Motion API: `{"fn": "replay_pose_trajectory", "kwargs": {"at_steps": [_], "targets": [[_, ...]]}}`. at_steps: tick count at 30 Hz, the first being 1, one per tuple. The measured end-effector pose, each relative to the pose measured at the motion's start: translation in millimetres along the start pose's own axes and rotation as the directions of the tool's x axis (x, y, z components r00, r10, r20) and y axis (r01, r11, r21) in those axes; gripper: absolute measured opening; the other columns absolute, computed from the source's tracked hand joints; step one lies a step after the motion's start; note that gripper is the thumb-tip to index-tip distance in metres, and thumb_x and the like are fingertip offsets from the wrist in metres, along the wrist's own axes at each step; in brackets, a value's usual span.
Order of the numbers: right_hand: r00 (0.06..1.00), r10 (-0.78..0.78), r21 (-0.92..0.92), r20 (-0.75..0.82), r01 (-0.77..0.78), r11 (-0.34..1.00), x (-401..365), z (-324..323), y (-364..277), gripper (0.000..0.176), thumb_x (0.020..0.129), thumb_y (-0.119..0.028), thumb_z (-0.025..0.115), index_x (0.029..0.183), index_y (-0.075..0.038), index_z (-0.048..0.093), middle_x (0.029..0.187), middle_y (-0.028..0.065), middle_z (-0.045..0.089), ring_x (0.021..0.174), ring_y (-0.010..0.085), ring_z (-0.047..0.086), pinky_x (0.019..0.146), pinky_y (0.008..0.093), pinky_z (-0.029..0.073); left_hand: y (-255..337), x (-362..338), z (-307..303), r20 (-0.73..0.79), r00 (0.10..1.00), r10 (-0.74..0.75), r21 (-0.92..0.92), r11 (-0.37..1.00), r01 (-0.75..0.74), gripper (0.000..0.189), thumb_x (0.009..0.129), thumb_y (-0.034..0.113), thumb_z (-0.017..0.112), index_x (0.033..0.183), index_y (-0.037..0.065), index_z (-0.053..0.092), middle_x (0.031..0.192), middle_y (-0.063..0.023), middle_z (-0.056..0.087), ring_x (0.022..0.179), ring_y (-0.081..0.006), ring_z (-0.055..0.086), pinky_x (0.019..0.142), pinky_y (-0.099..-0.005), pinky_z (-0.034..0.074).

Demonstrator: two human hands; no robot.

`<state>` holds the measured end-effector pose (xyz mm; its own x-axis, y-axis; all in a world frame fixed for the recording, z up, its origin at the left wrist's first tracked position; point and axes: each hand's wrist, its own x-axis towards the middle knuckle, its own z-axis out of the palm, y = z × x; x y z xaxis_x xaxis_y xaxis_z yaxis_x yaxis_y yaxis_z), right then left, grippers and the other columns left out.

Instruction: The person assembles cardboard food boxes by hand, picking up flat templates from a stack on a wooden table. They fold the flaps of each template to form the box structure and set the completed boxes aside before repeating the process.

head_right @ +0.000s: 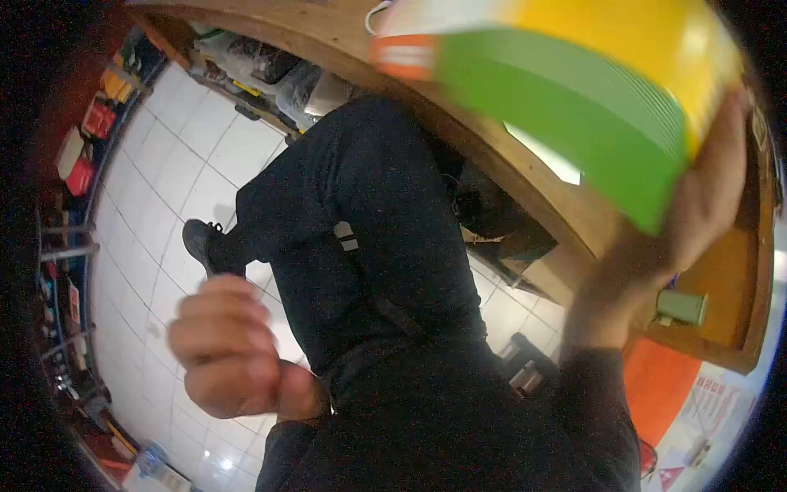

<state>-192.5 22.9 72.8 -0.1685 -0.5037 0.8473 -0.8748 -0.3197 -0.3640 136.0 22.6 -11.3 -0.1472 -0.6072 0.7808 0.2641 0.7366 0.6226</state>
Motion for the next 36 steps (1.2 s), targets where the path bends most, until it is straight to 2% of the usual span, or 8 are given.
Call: {"fn": "replay_pose_trajectory", "kwargs": {"at_steps": [2, 3, 4, 5, 8, 18, 29, 36], "targets": [[0.964, -0.258, -0.051, 0.058, 0.261, 0.964, -5.3, 48.4, -40.4, 0.054, 0.1, -0.023, 0.057, 0.141, 0.008, 0.043, 0.127, 0.0266, 0.06, 0.107, 0.0327, 0.068, 0.086, 0.037, 0.06, -19.4, 20.6, 6.8, -0.066, 0.924, 0.376, 0.501, 0.813, -0.295, 0.044, 0.066, 0.017, 0.089, 0.104, 0.007, 0.068, 0.117, -0.0142, 0.058, 0.097, -0.0286, 0.06, 0.078, -0.041, 0.058], [0.969, -0.245, -0.06, 0.037, 0.247, 0.967, -6.6, 60.8, -56.0, 0.054, 0.1, -0.023, 0.057, 0.141, 0.008, 0.043, 0.127, 0.0266, 0.06, 0.107, 0.0327, 0.068, 0.086, 0.037, 0.06, -21.0, 19.9, 4.5, -0.159, 0.929, 0.335, 0.606, 0.776, -0.176, 0.05, 0.063, 0.015, 0.09, 0.106, 0.003, 0.068, 0.127, -0.0181, 0.052, 0.107, -0.0305, 0.058, 0.08, -0.0402, 0.057], [0.956, -0.044, 0.635, 0.29, -0.158, 0.756, -4.8, 96.1, -90.0, 0.051, 0.091, -0.012, 0.065, 0.136, 0.006, 0.046, 0.118, 0.0221, 0.063, 0.097, 0.0267, 0.068, 0.081, 0.0339, 0.059, -19.6, 22.2, -0.6, -0.24, 0.912, 0.334, 0.695, 0.715, -0.079, 0.047, 0.068, 0.017, 0.089, 0.106, 0.001, 0.067, 0.124, -0.0175, 0.054, 0.107, -0.0306, 0.059, 0.082, -0.0395, 0.056], [0.82, -0.104, 0.826, 0.563, -0.561, 0.053, -2.1, 126.8, -118.5, 0.053, 0.083, -0.001, 0.073, 0.13, 0.003, 0.049, 0.108, 0.0175, 0.065, 0.087, 0.0208, 0.069, 0.077, 0.0307, 0.058, -15.5, 23.6, -6.5, -0.318, 0.881, 0.35, 0.769, 0.639, 0.023, 0.045, 0.074, 0.019, 0.088, 0.107, -0.001, 0.067, 0.121, -0.017, 0.057, 0.108, -0.0307, 0.059, 0.083, -0.0387, 0.056], [0.801, -0.197, 0.771, 0.565, -0.598, -0.218, -4.7, 167.5, -152.2, 0.033, 0.083, 0.004, 0.071, 0.113, 0.003, 0.058, 0.089, 0.0116, 0.066, 0.083, 0.0123, 0.066, 0.07, 0.0254, 0.054, -3.1, 17.5, -44.3, -0.481, 0.805, 0.348, 0.777, 0.595, 0.207, 0.032, 0.086, 0.019, 0.08, 0.105, -0.003, 0.066, 0.114, -0.0174, 0.06, 0.105, -0.0314, 0.062, 0.083, -0.0376, 0.055], [0.879, 0.016, 0.873, 0.476, -0.475, 0.108, -57.4, 256.3, -223.5, 0.015, 0.082, 0.0, 0.074, 0.096, 0.004, 0.068, 0.087, 0.0102, 0.063, 0.077, 0.0164, 0.063, 0.071, 0.0288, 0.05, 19.0, 37.3, -110.9, -0.257, 0.907, 0.333, 0.936, 0.319, 0.148, 0.017, 0.075, -0.007, 0.078, 0.089, 0.002, 0.071, 0.098, -0.0115, 0.065, 0.091, -0.0243, 0.064, 0.081, -0.0329, 0.053], [0.65, -0.281, 0.563, 0.706, -0.756, -0.333, -76.7, 258.2, -206.9, 0.02, 0.092, 0.003, 0.066, 0.112, 0.005, 0.066, 0.103, 0.0074, 0.069, 0.092, 0.0111, 0.066, 0.078, 0.0246, 0.054, 20.3, 29.0, -127.1, -0.298, 0.952, 0.075, 0.86, 0.454, 0.233, 0.01, 0.084, 0.006, 0.077, 0.088, 0.0, 0.071, 0.097, -0.011, 0.061, 0.091, -0.0194, 0.057, 0.079, -0.0291, 0.046], [0.716, -0.37, 0.677, 0.592, -0.691, -0.254, -79.0, 261.0, -191.1, 0.031, 0.09, -0.001, 0.072, 0.119, 0.001, 0.063, 0.11, 0.0086, 0.07, 0.098, 0.0129, 0.068, 0.087, 0.0289, 0.055, 29.4, 32.5, -121.8, -0.287, 0.958, 0.011, 0.797, 0.557, 0.232, 0.012, 0.076, 0.005, 0.082, 0.087, 0.003, 0.076, 0.091, -0.0101, 0.065, 0.084, -0.0201, 0.063, 0.072, -0.0305, 0.051]]}}
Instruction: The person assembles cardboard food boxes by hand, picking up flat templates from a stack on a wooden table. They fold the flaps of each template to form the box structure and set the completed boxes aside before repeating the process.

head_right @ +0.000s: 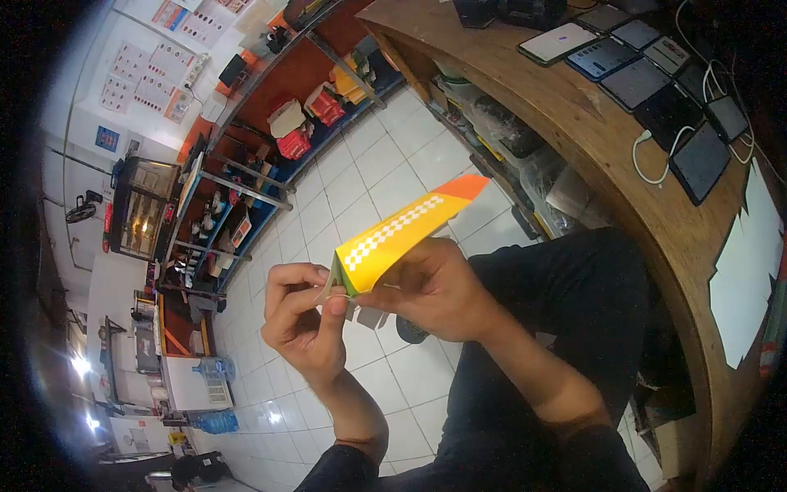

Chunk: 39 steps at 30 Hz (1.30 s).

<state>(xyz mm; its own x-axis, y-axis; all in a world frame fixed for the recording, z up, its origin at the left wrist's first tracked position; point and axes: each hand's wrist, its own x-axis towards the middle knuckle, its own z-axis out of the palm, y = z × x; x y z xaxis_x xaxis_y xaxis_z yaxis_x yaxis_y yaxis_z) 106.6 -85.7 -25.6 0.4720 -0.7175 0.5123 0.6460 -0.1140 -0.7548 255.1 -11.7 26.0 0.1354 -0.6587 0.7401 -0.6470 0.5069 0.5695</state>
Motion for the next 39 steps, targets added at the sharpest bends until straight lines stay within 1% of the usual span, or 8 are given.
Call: {"fn": "replay_pose_trajectory", "kwargs": {"at_steps": [7, 17, 22, 24, 27, 34, 38, 39], "targets": [[0.997, 0.059, 0.078, 0.042, -0.062, 0.995, -3.4, -1.0, 3.5, 0.031, 0.09, -0.001, 0.072, 0.119, 0.001, 0.064, 0.106, 0.0073, 0.071, 0.094, 0.0125, 0.069, 0.083, 0.0291, 0.057, 4.3, 5.4, -19.4, 0.162, 0.987, -0.022, 0.016, 1.0, 0.019, 0.017, 0.073, 0.004, 0.084, 0.089, 0.005, 0.079, 0.091, -0.0102, 0.068, 0.085, -0.0202, 0.065, 0.075, -0.0292, 0.054], [0.997, 0.058, 0.106, 0.058, -0.064, 0.992, -4.8, 5.5, 1.6, 0.03, 0.091, -0.004, 0.072, 0.119, 0.001, 0.064, 0.105, 0.0078, 0.071, 0.097, 0.0128, 0.068, 0.087, 0.0291, 0.056, 10.4, -0.3, -28.8, 0.176, 0.982, -0.071, 0.014, 0.997, 0.07, 0.018, 0.074, 0.003, 0.083, 0.091, 0.004, 0.079, 0.092, -0.0099, 0.068, 0.085, -0.0208, 0.066, 0.076, -0.0306, 0.054], [0.997, 0.078, 0.17, 0.015, -0.08, 0.982, -6.0, 10.5, 7.1, 0.024, 0.091, -0.004, 0.071, 0.114, 0.001, 0.068, 0.107, 0.0091, 0.071, 0.098, 0.014, 0.068, 0.087, 0.029, 0.055, 22.0, 1.9, -36.5, 0.263, 0.948, -0.18, 0.175, 0.975, 0.136, 0.019, 0.077, 0.0, 0.078, 0.096, 0.001, 0.078, 0.098, -0.0126, 0.069, 0.09, -0.0229, 0.068, 0.08, -0.0322, 0.055], [0.999, 0.021, -0.186, 0.03, -0.015, 0.982, -3.4, 8.8, 1.3, 0.016, 0.089, -0.001, 0.071, 0.105, 0.001, 0.072, 0.105, 0.0109, 0.072, 0.097, 0.0173, 0.069, 0.084, 0.0291, 0.055, 26.6, 0.5, -38.1, 0.264, 0.943, -0.2, 0.25, 0.959, 0.134, 0.02, 0.077, -0.001, 0.078, 0.097, 0.0, 0.077, 0.1, -0.0133, 0.069, 0.092, -0.0229, 0.069, 0.082, -0.0323, 0.055], [0.997, -0.075, -0.328, 0.027, 0.079, 0.941, -3.0, 18.2, -2.8, 0.012, 0.086, 0.001, 0.072, 0.098, 0.001, 0.074, 0.102, 0.0139, 0.072, 0.097, 0.0224, 0.071, 0.084, 0.0313, 0.055, 29.2, -3.7, -37.1, 0.245, 0.943, -0.225, 0.336, 0.932, 0.135, 0.021, 0.077, -0.001, 0.077, 0.098, -0.001, 0.076, 0.103, -0.0143, 0.069, 0.093, -0.0235, 0.07, 0.083, -0.0323, 0.055], [0.943, -0.334, -0.565, -0.005, 0.273, 0.779, -11.6, 39.4, 4.8, 0.019, 0.084, 0.003, 0.07, 0.103, 0.002, 0.072, 0.103, 0.0172, 0.072, 0.101, 0.0303, 0.069, 0.088, 0.036, 0.055, 32.1, -12.8, -25.6, 0.063, 0.974, -0.219, 0.266, 0.944, 0.195, 0.016, 0.076, -0.006, 0.075, 0.091, -0.003, 0.074, 0.101, -0.0154, 0.073, 0.092, -0.0265, 0.072, 0.084, -0.032, 0.055], [0.968, -0.249, -0.525, -0.036, 0.194, 0.829, -9.7, 28.1, -0.3, 0.02, 0.084, 0.001, 0.071, 0.104, 0.001, 0.071, 0.105, 0.0164, 0.07, 0.098, 0.0265, 0.069, 0.088, 0.0359, 0.055, 28.1, -10.6, -31.2, 0.025, 0.993, -0.117, 0.457, 0.885, 0.093, 0.009, 0.078, -0.008, 0.072, 0.084, -0.003, 0.066, 0.1, -0.0172, 0.075, 0.089, -0.0234, 0.072, 0.084, -0.0313, 0.054], [0.951, -0.262, -0.567, -0.161, 0.128, 0.814, -4.2, 23.3, -10.4, 0.021, 0.085, 0.0, 0.071, 0.105, 0.001, 0.07, 0.104, 0.0147, 0.068, 0.092, 0.0236, 0.068, 0.084, 0.0348, 0.054, 20.5, -12.4, -40.6, -0.083, 0.993, -0.089, 0.411, 0.905, 0.115, 0.011, 0.08, -0.008, 0.07, 0.081, -0.002, 0.061, 0.1, -0.0178, 0.075, 0.088, -0.0219, 0.072, 0.083, -0.0309, 0.054]]}}
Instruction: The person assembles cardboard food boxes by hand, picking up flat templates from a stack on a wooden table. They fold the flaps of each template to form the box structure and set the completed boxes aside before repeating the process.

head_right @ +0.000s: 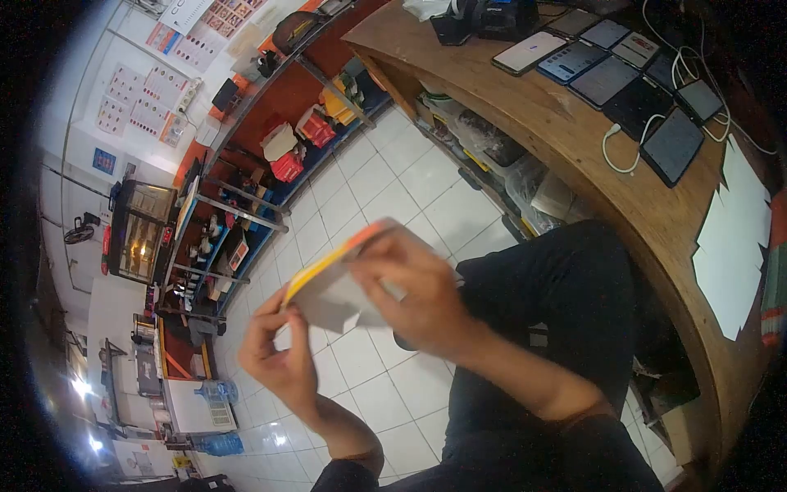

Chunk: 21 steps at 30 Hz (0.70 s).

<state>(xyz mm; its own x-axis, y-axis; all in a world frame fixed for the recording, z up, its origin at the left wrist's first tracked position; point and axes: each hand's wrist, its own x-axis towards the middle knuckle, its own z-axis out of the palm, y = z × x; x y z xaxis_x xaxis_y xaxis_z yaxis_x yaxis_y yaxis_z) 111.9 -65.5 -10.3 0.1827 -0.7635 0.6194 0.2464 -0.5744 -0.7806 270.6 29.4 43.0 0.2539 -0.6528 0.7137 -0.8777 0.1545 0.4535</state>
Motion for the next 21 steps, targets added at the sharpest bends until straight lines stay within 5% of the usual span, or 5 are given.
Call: {"fn": "replay_pose_trajectory", "kwargs": {"at_steps": [6, 10, 13, 15, 21], "targets": [[0.99, 0.117, -0.043, 0.08, -0.114, 0.993, 13.7, -25.1, 2.7, 0.024, 0.085, 0.001, 0.07, 0.109, 0.0, 0.066, 0.091, 0.0069, 0.059, 0.081, 0.0132, 0.058, 0.066, 0.0245, 0.046, -17.0, 9.4, -5.9, -0.199, 0.956, -0.214, -0.065, 0.977, 0.205, 0.023, 0.083, -0.004, 0.071, 0.077, 0.007, 0.051, 0.1, -0.0189, 0.073, 0.085, -0.0215, 0.068, 0.081, -0.03, 0.052], [0.984, 0.171, -0.032, 0.04, -0.17, 0.985, 9.4, -16.9, 5.3, 0.016, 0.091, -0.002, 0.061, 0.107, -0.001, 0.065, 0.098, 0.0109, 0.058, 0.079, 0.018, 0.062, 0.063, 0.0282, 0.05, -8.3, 8.3, 11.7, -0.232, 0.957, 0.172, 0.436, 0.898, -0.056, 0.017, 0.085, 0.006, 0.076, 0.09, 0.007, 0.059, 0.107, -0.0112, 0.057, 0.107, -0.0221, 0.059, 0.089, -0.0332, 0.047], [0.952, 0.134, 0.039, 0.274, -0.15, 0.988, 4.3, -10.6, -0.3, 0.021, 0.091, 0.004, 0.058, 0.11, 0.0, 0.064, 0.098, 0.0117, 0.058, 0.082, 0.0202, 0.064, 0.067, 0.0292, 0.052, -0.4, -1.0, 23.0, 0.056, 0.992, 0.109, 0.145, 0.983, -0.116, 0.018, 0.087, 0.011, 0.076, 0.094, 0.003, 0.061, 0.11, -0.0155, 0.057, 0.097, -0.0228, 0.059, 0.086, -0.0364, 0.047], [0.948, 0.123, 0.035, 0.292, -0.139, 0.99, -0.3, -1.2, -1.9, 0.02, 0.091, 0.003, 0.06, 0.11, 0.0, 0.065, 0.098, 0.01, 0.059, 0.083, 0.0174, 0.063, 0.068, 0.0267, 0.05, 0.3, -6.5, 35.7, 0.004, 0.96, -0.28, -0.617, 0.755, 0.223, 0.017, 0.092, 0.012, 0.072, 0.099, 0.0, 0.062, 0.105, -0.0118, 0.061, 0.094, -0.0188, 0.059, 0.085, -0.034, 0.048], [0.945, 0.187, 0.042, 0.268, -0.206, 0.978, -4.5, 4.4, -0.3, 0.026, 0.092, 0.002, 0.059, 0.117, 0.0, 0.064, 0.099, 0.0119, 0.058, 0.081, 0.021, 0.065, 0.072, 0.0313, 0.054, -15.7, -9.8, 17.4, 0.113, 0.934, -0.339, -0.499, 0.793, 0.349, 0.015, 0.089, 0.0, 0.072, 0.101, -0.006, 0.065, 0.093, -0.0108, 0.071, 0.091, -0.0134, 0.067, 0.085, -0.0267, 0.051]]}}
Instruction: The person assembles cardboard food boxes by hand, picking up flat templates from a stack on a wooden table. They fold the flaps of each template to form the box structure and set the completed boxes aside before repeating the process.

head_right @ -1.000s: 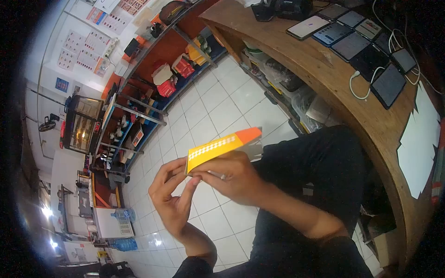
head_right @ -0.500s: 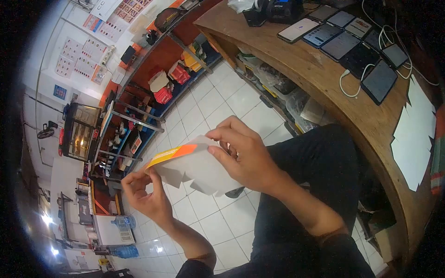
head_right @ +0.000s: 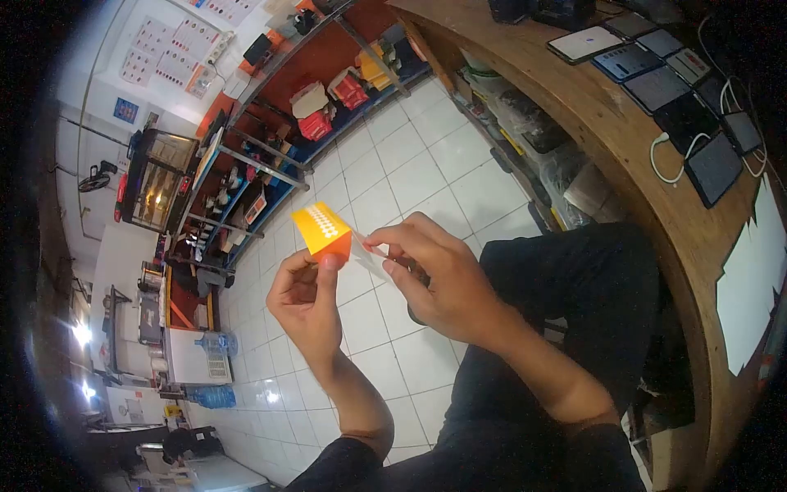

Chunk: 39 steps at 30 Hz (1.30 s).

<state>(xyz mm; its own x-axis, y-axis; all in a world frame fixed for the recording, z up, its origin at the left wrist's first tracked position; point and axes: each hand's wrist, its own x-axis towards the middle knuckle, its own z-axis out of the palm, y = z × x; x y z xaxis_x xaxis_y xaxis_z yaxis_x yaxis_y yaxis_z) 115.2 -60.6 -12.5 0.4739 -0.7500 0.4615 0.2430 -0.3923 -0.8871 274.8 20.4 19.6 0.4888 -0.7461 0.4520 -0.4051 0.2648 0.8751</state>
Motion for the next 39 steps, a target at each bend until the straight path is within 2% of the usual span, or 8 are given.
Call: {"fn": "replay_pose_trajectory", "kwargs": {"at_steps": [6, 15, 22, 27, 29, 34, 37, 39], "targets": [[0.954, 0.263, 0.133, 0.141, -0.282, 0.95, -3.3, -1.3, 11.1, 0.023, 0.094, -0.002, 0.061, 0.116, 0.003, 0.063, 0.098, 0.0112, 0.06, 0.088, 0.0169, 0.067, 0.072, 0.0289, 0.054, -3.2, -4.7, 5.2, 0.023, 1.0, 0.003, 0.092, 0.996, -0.005, 0.005, 0.086, -0.006, 0.072, 0.091, -0.007, 0.072, 0.095, -0.0143, 0.074, 0.087, -0.0139, 0.069, 0.081, -0.0259, 0.053], [0.95, 0.3, 0.323, 0.086, -0.311, 0.894, -4.1, 8.2, 7.2, 0.024, 0.092, 0.002, 0.063, 0.115, 0.006, 0.062, 0.106, 0.0123, 0.062, 0.095, 0.0179, 0.068, 0.083, 0.0267, 0.057, -12.2, -11.4, 1.1, 0.028, 0.999, -0.028, 0.052, 0.998, 0.027, 0.009, 0.085, -0.007, 0.072, 0.094, -0.008, 0.073, 0.094, -0.012, 0.072, 0.087, -0.0146, 0.067, 0.08, -0.0249, 0.051], [0.963, 0.257, 0.256, 0.087, -0.27, 0.928, -6.0, 8.7, 7.5, 0.025, 0.091, 0.003, 0.063, 0.116, 0.006, 0.061, 0.106, 0.0122, 0.062, 0.094, 0.0163, 0.067, 0.087, 0.0286, 0.057, -9.9, -15.3, 1.8, 0.065, 0.994, 0.083, 0.127, 0.988, -0.09, 0.012, 0.083, -0.007, 0.074, 0.095, -0.006, 0.073, 0.093, -0.0111, 0.071, 0.087, -0.0156, 0.067, 0.08, -0.0272, 0.052], [0.959, 0.247, 0.252, 0.136, -0.275, 0.928, -7.4, 8.0, 7.3, 0.02, 0.097, -0.008, 0.063, 0.11, 0.006, 0.067, 0.097, 0.0074, 0.062, 0.083, 0.0089, 0.063, 0.066, 0.0234, 0.051, -11.4, -10.7, 0.4, 0.055, 0.998, 0.029, 0.076, 0.997, -0.033, 0.012, 0.084, -0.002, 0.076, 0.096, -0.005, 0.073, 0.096, -0.0078, 0.068, 0.086, -0.0146, 0.066, 0.08, -0.0277, 0.052], [0.963, 0.227, 0.275, 0.145, -0.26, 0.926, -8.4, 7.8, 16.0, 0.02, 0.097, -0.01, 0.063, 0.108, 0.006, 0.067, 0.093, 0.0055, 0.062, 0.08, 0.0077, 0.06, 0.063, 0.0234, 0.048, -16.7, -8.3, -0.5, 0.113, 0.992, -0.055, -0.114, 0.991, 0.068, 0.011, 0.086, 0.002, 0.077, 0.093, -0.005, 0.072, 0.1, -0.0066, 0.066, 0.085, -0.0126, 0.064, 0.079, -0.0262, 0.05], [0.942, 0.287, 0.391, 0.171, -0.333, 0.858, -8.1, 9.0, 12.4, 0.018, 0.097, -0.011, 0.064, 0.104, 0.004, 0.068, 0.085, 0.0035, 0.061, 0.074, 0.0074, 0.058, 0.061, 0.0244, 0.045, -32.2, -11.8, -10.2, 0.158, 0.977, -0.144, -0.163, 0.972, 0.169, 0.009, 0.086, 0.002, 0.077, 0.089, -0.004, 0.071, 0.095, -0.0071, 0.068, 0.084, -0.0102, 0.062, 0.075, -0.0244, 0.048], [0.973, 0.198, 0.17, 0.117, -0.216, 0.961, -6.8, 11.1, 10.2, 0.014, 0.094, -0.01, 0.067, 0.099, 0.003, 0.067, 0.082, 0.0073, 0.063, 0.071, 0.0136, 0.062, 0.061, 0.0276, 0.047, -29.5, -13.6, -10.0, 0.129, 0.98, -0.149, -0.185, 0.968, 0.171, 0.008, 0.084, -0.002, 0.077, 0.088, -0.004, 0.071, 0.093, -0.0083, 0.069, 0.083, -0.0103, 0.063, 0.072, -0.0232, 0.048], [0.993, -0.114, -0.134, 0.001, 0.113, 0.985, -8.3, 16.3, 16.2, 0.008, 0.091, -0.003, 0.068, 0.096, 0.002, 0.067, 0.086, 0.01, 0.065, 0.07, 0.0166, 0.064, 0.062, 0.0267, 0.049, -28.3, -16.0, -8.7, 0.093, 0.982, -0.163, -0.178, 0.968, 0.178, 0.008, 0.083, -0.004, 0.077, 0.088, -0.004, 0.071, 0.092, -0.0091, 0.069, 0.084, -0.0109, 0.064, 0.072, -0.0228, 0.05]]}}
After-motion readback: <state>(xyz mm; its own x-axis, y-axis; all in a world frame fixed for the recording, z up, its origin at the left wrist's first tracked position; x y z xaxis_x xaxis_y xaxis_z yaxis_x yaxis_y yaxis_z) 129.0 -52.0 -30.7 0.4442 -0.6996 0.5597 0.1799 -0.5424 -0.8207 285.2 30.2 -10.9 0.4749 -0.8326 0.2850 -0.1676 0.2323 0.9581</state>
